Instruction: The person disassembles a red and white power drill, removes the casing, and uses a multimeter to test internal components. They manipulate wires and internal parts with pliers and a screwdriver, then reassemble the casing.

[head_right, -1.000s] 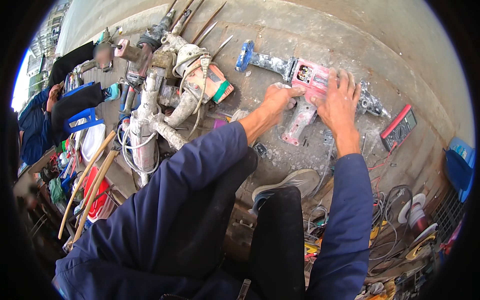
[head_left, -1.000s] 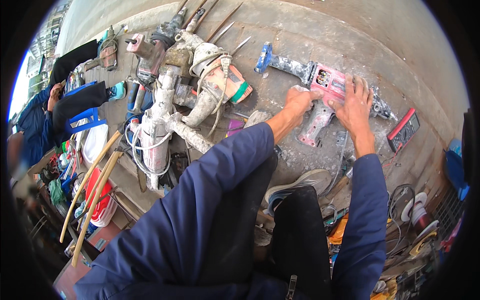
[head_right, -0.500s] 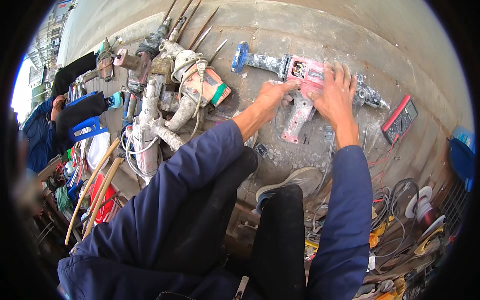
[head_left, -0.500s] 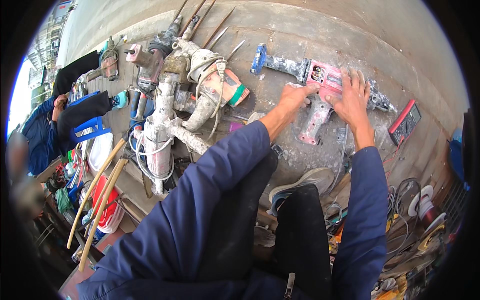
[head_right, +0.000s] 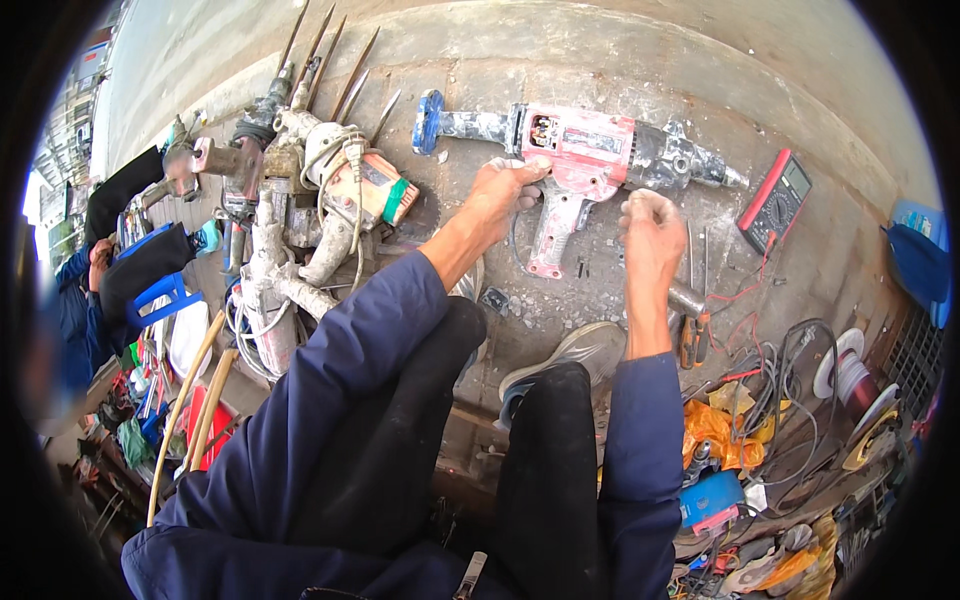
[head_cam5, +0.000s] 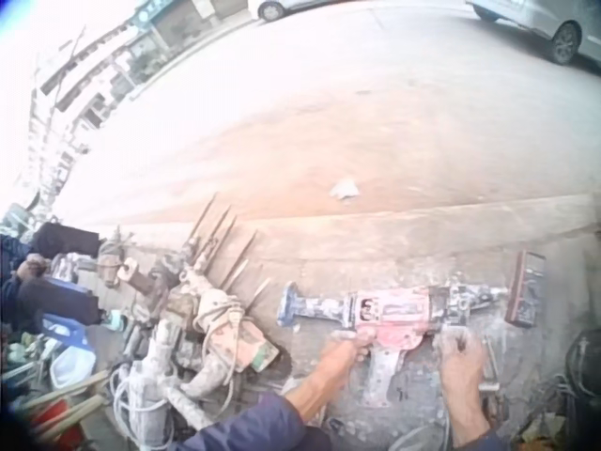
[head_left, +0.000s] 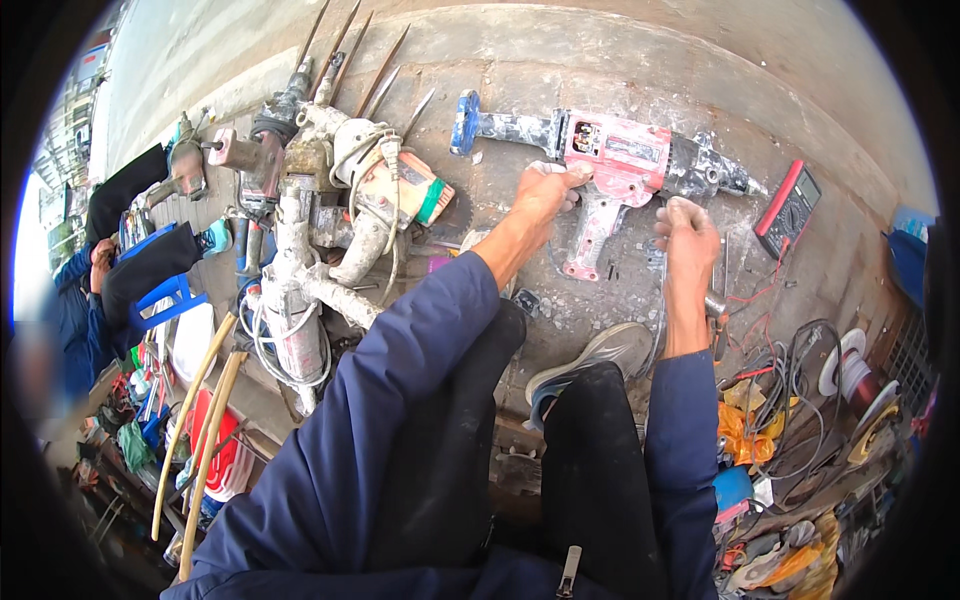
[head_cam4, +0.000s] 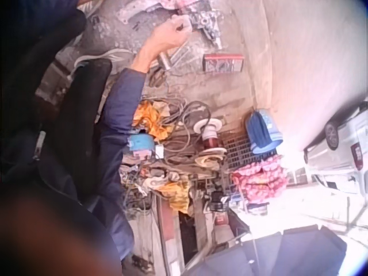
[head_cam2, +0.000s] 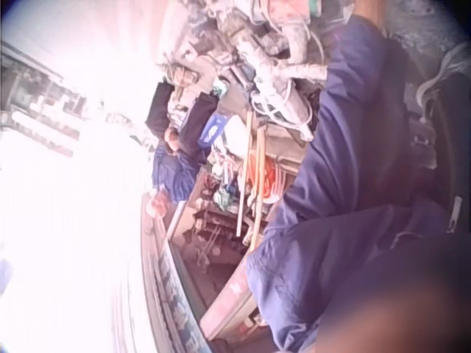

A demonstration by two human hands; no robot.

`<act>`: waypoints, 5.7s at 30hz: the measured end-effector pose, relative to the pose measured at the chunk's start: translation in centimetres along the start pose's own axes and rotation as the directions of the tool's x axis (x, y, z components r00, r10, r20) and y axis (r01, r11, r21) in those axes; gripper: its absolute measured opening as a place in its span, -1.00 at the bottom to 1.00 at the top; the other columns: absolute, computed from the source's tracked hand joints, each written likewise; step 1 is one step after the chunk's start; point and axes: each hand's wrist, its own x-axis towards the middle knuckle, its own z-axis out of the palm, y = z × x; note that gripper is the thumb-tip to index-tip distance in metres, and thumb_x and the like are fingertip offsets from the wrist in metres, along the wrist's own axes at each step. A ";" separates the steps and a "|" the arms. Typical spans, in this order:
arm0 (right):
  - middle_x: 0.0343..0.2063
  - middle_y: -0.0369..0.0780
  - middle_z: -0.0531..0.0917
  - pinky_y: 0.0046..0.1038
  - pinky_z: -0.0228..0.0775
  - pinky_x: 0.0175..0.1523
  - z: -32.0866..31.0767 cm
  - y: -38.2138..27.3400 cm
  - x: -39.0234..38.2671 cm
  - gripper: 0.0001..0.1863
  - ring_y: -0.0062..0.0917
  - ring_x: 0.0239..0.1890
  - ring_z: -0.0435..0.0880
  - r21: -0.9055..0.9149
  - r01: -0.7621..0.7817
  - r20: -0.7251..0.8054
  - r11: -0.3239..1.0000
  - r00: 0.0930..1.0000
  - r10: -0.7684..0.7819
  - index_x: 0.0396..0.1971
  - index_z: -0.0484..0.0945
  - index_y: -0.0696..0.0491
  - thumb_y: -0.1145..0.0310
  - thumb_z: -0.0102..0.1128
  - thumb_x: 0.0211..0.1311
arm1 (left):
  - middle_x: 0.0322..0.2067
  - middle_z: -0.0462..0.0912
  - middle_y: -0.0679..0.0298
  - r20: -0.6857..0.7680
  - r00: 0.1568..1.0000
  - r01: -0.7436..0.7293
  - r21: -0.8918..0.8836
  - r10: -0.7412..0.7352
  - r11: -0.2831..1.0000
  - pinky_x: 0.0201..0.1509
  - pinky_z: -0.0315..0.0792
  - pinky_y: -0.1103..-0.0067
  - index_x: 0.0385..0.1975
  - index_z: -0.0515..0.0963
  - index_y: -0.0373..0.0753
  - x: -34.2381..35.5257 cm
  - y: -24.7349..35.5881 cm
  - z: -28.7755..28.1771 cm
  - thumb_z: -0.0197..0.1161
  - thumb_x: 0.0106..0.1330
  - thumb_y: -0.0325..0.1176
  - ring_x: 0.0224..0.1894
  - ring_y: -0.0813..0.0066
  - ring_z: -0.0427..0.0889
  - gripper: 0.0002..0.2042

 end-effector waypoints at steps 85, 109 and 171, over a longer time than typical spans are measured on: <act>-0.17 0.02 0.75 -0.21 0.55 0.09 -17.6 13.5 -10.2 -0.55 -0.10 -0.10 0.76 -0.251 -0.120 -0.157 0.961 0.984 0.082 0.02 0.61 0.26 0.24 0.36 0.27 | 0.10 0.62 0.26 0.982 0.176 -0.612 0.165 0.070 -0.774 0.41 0.17 0.04 0.12 0.64 -0.01 1.8 9.3 14.0 0.50 0.03 0.32 0.31 0.03 0.44 -0.29; -0.19 0.30 0.64 -0.05 0.49 0.04 -11.2 4.4 -15.0 -0.55 0.12 -0.08 0.70 -0.043 -0.001 0.622 0.999 0.783 0.028 -0.06 0.44 0.36 0.29 0.26 0.24 | -0.49 0.54 0.22 0.935 0.009 -0.898 0.164 0.356 -0.408 -0.13 0.26 0.31 -0.53 0.56 -0.18 5.8 10.9 12.5 0.20 0.22 -0.32 -0.32 0.12 0.42 -0.87; -0.60 -0.32 0.49 -0.49 0.30 -0.59 -3.8 6.8 -9.9 -0.84 -0.61 -0.71 0.46 0.599 -0.456 0.319 0.658 0.890 0.327 -0.33 0.42 0.12 0.38 0.17 0.36 | -0.48 0.67 -0.13 0.916 0.294 -0.671 0.401 0.272 -0.623 -0.19 0.54 0.15 -0.55 0.62 -0.30 5.7 7.2 19.3 0.25 0.11 -0.21 -0.35 -0.19 0.65 -0.76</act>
